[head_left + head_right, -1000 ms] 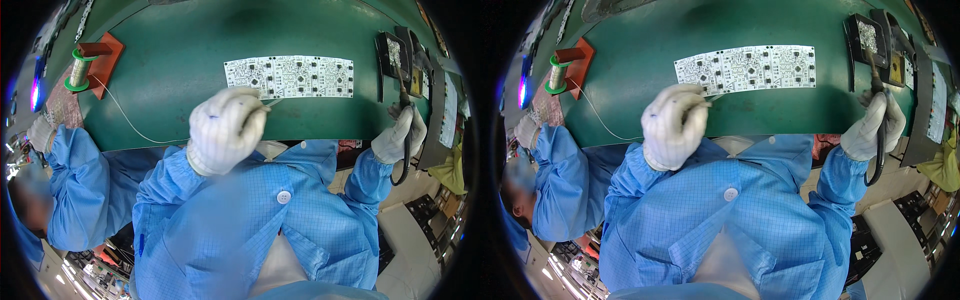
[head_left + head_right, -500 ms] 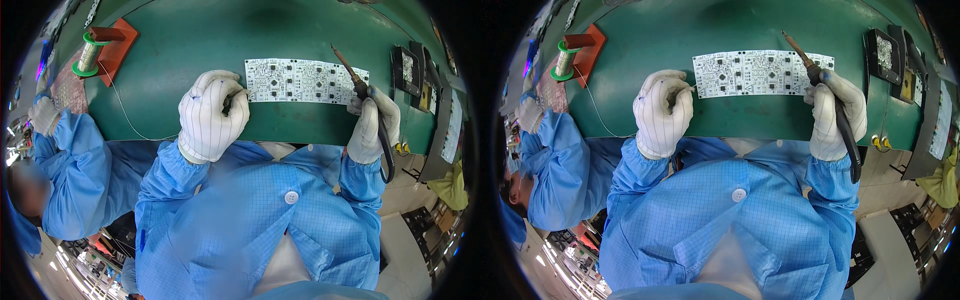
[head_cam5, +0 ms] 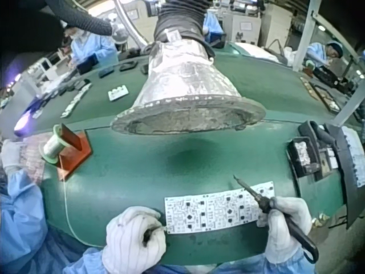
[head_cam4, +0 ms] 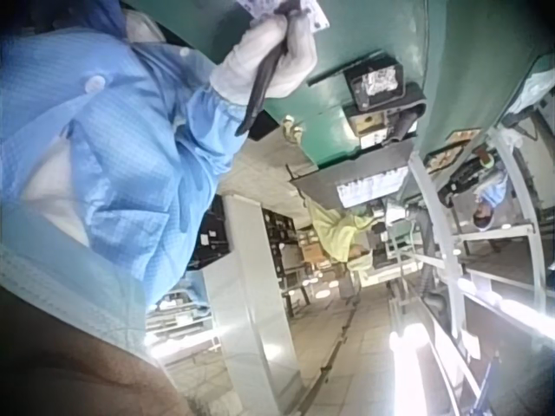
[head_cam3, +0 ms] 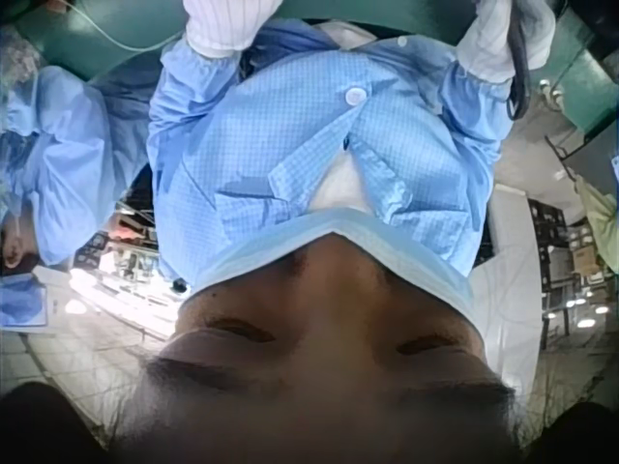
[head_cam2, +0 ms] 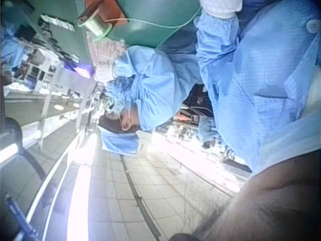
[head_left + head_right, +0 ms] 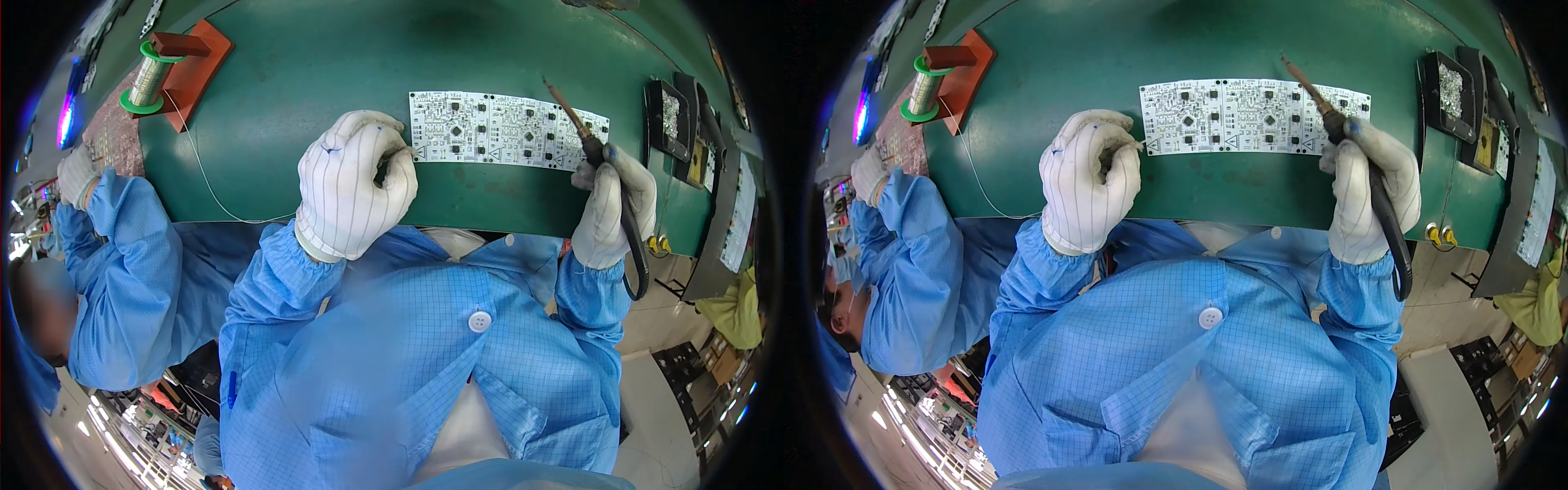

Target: Soldering components onto printed circuit boards at an assembly station.

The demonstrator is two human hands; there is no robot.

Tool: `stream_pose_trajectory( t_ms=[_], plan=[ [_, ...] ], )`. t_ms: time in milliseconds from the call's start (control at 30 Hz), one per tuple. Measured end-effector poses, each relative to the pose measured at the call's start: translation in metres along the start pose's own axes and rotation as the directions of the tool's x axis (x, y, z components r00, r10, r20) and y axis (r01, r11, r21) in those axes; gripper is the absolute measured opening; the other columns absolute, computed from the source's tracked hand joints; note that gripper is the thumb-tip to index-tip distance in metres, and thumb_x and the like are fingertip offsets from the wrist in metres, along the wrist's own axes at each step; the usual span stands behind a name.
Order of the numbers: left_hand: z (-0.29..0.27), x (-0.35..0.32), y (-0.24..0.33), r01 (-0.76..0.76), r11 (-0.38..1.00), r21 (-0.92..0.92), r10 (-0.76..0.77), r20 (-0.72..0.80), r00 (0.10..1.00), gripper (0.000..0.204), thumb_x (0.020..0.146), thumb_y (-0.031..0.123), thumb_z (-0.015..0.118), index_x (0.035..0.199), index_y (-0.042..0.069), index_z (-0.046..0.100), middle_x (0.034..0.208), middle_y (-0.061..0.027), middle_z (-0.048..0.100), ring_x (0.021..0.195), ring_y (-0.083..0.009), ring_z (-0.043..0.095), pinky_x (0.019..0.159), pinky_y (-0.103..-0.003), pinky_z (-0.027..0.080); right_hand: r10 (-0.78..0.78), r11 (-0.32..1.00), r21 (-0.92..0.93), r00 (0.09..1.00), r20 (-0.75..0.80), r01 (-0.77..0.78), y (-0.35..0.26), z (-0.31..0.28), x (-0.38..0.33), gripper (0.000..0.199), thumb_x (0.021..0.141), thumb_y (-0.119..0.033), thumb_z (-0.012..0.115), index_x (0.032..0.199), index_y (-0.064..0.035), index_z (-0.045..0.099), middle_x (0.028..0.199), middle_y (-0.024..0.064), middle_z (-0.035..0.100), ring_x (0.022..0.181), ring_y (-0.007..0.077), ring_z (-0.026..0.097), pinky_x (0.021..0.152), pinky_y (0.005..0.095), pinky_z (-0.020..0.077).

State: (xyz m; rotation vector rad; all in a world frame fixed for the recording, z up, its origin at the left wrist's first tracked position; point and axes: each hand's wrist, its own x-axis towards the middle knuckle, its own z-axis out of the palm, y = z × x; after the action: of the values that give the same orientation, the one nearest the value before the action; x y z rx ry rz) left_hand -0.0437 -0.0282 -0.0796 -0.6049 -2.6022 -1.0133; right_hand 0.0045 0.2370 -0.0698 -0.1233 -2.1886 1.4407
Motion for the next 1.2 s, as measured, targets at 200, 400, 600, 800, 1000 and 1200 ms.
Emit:
stream_pose_trajectory(
  t_ms=[200, 400, 600, 800, 1000, 1200],
  plan=[
    [0.0, -0.002, -0.004, -0.195, 0.976, -0.097, 0.201, 0.057, 0.978, 0.014, 0.063, 0.001, 0.064, 0.075, 0.005, 0.058, 0.086, -0.0081, 0.066, 0.068, -0.0262, 0.063, 0.064, -0.036, 0.053, -0.449, 0.893, 0.18, 0.785, 0.426, 0.413, -0.008, 0.008, -0.018, 0.03, 0.073, 0.006, 0.059, 0.103, 0.0015, 0.058, 0.071, 0.0122, 0.061, 0.053, 0.0235, 0.056, 0.054, 0.0343, 0.047],
    [0.002, -0.006, -0.007, -0.223, 0.975, 0.012, 0.222, 0.047, 0.974, 0.016, 0.062, 0.003, 0.065, 0.077, 0.007, 0.058, 0.093, -0.0053, 0.067, 0.073, -0.0239, 0.063, 0.066, -0.034, 0.052, -0.568, 0.821, 0.064, 0.803, 0.183, 0.567, -0.006, 0.035, -0.03, 0.024, 0.059, 0.003, 0.064, 0.083, 0.0042, 0.065, 0.066, 0.0145, 0.065, 0.052, 0.025, 0.062, 0.05, 0.0351, 0.0524],
    [0.004, -0.004, -0.006, -0.218, 0.975, 0.034, 0.215, 0.078, 0.974, 0.017, 0.063, 0.005, 0.066, 0.078, 0.007, 0.058, 0.095, -0.0043, 0.066, 0.076, -0.0234, 0.063, 0.067, -0.034, 0.052, -0.567, 0.818, 0.051, 0.788, 0.24, 0.573, -0.006, 0.035, -0.029, 0.024, 0.06, 0.003, 0.064, 0.084, 0.0037, 0.065, 0.066, 0.0136, 0.066, 0.052, 0.025, 0.062, 0.05, 0.035, 0.0521],
    [0.003, -0.005, -0.01, -0.228, 0.973, 0.02, 0.226, 0.07, 0.972, 0.016, 0.063, 0.007, 0.064, 0.078, 0.007, 0.058, 0.096, -0.0051, 0.066, 0.077, -0.0241, 0.062, 0.067, -0.034, 0.051, -0.56, 0.827, 0.116, 0.787, 0.258, 0.551, -0.004, 0.03, -0.028, 0.024, 0.059, 0.003, 0.063, 0.083, 0.0025, 0.064, 0.066, 0.0128, 0.065, 0.051, 0.0238, 0.061, 0.049, 0.0343, 0.0498],
    [0.002, -0.004, -0.008, -0.236, 0.972, 0.007, 0.234, 0.091, 0.968, 0.02, 0.06, 0.006, 0.063, 0.08, 0.006, 0.058, 0.096, -0.0057, 0.065, 0.077, -0.0246, 0.061, 0.067, -0.035, 0.051, -0.644, 0.758, 0.086, 0.722, 0.255, 0.646, 0.002, 0.029, -0.03, 0.024, 0.058, -0.005, 0.064, 0.081, 0.0018, 0.064, 0.065, 0.0119, 0.064, 0.05, 0.0226, 0.059, 0.048, 0.0342, 0.048],
    [0.003, -0.005, -0.007, -0.241, 0.97, 0.02, 0.239, 0.083, 0.968, 0.02, 0.06, 0.007, 0.063, 0.08, 0.006, 0.058, 0.098, -0.0064, 0.065, 0.078, -0.0252, 0.061, 0.067, -0.035, 0.051, -0.65, 0.742, 0.047, 0.7, 0.295, 0.669, -0.001, 0.028, -0.029, 0.021, 0.058, -0.008, 0.065, 0.077, 0.0013, 0.065, 0.064, 0.0122, 0.064, 0.051, 0.0232, 0.06, 0.048, 0.0343, 0.0483]
  ],
)
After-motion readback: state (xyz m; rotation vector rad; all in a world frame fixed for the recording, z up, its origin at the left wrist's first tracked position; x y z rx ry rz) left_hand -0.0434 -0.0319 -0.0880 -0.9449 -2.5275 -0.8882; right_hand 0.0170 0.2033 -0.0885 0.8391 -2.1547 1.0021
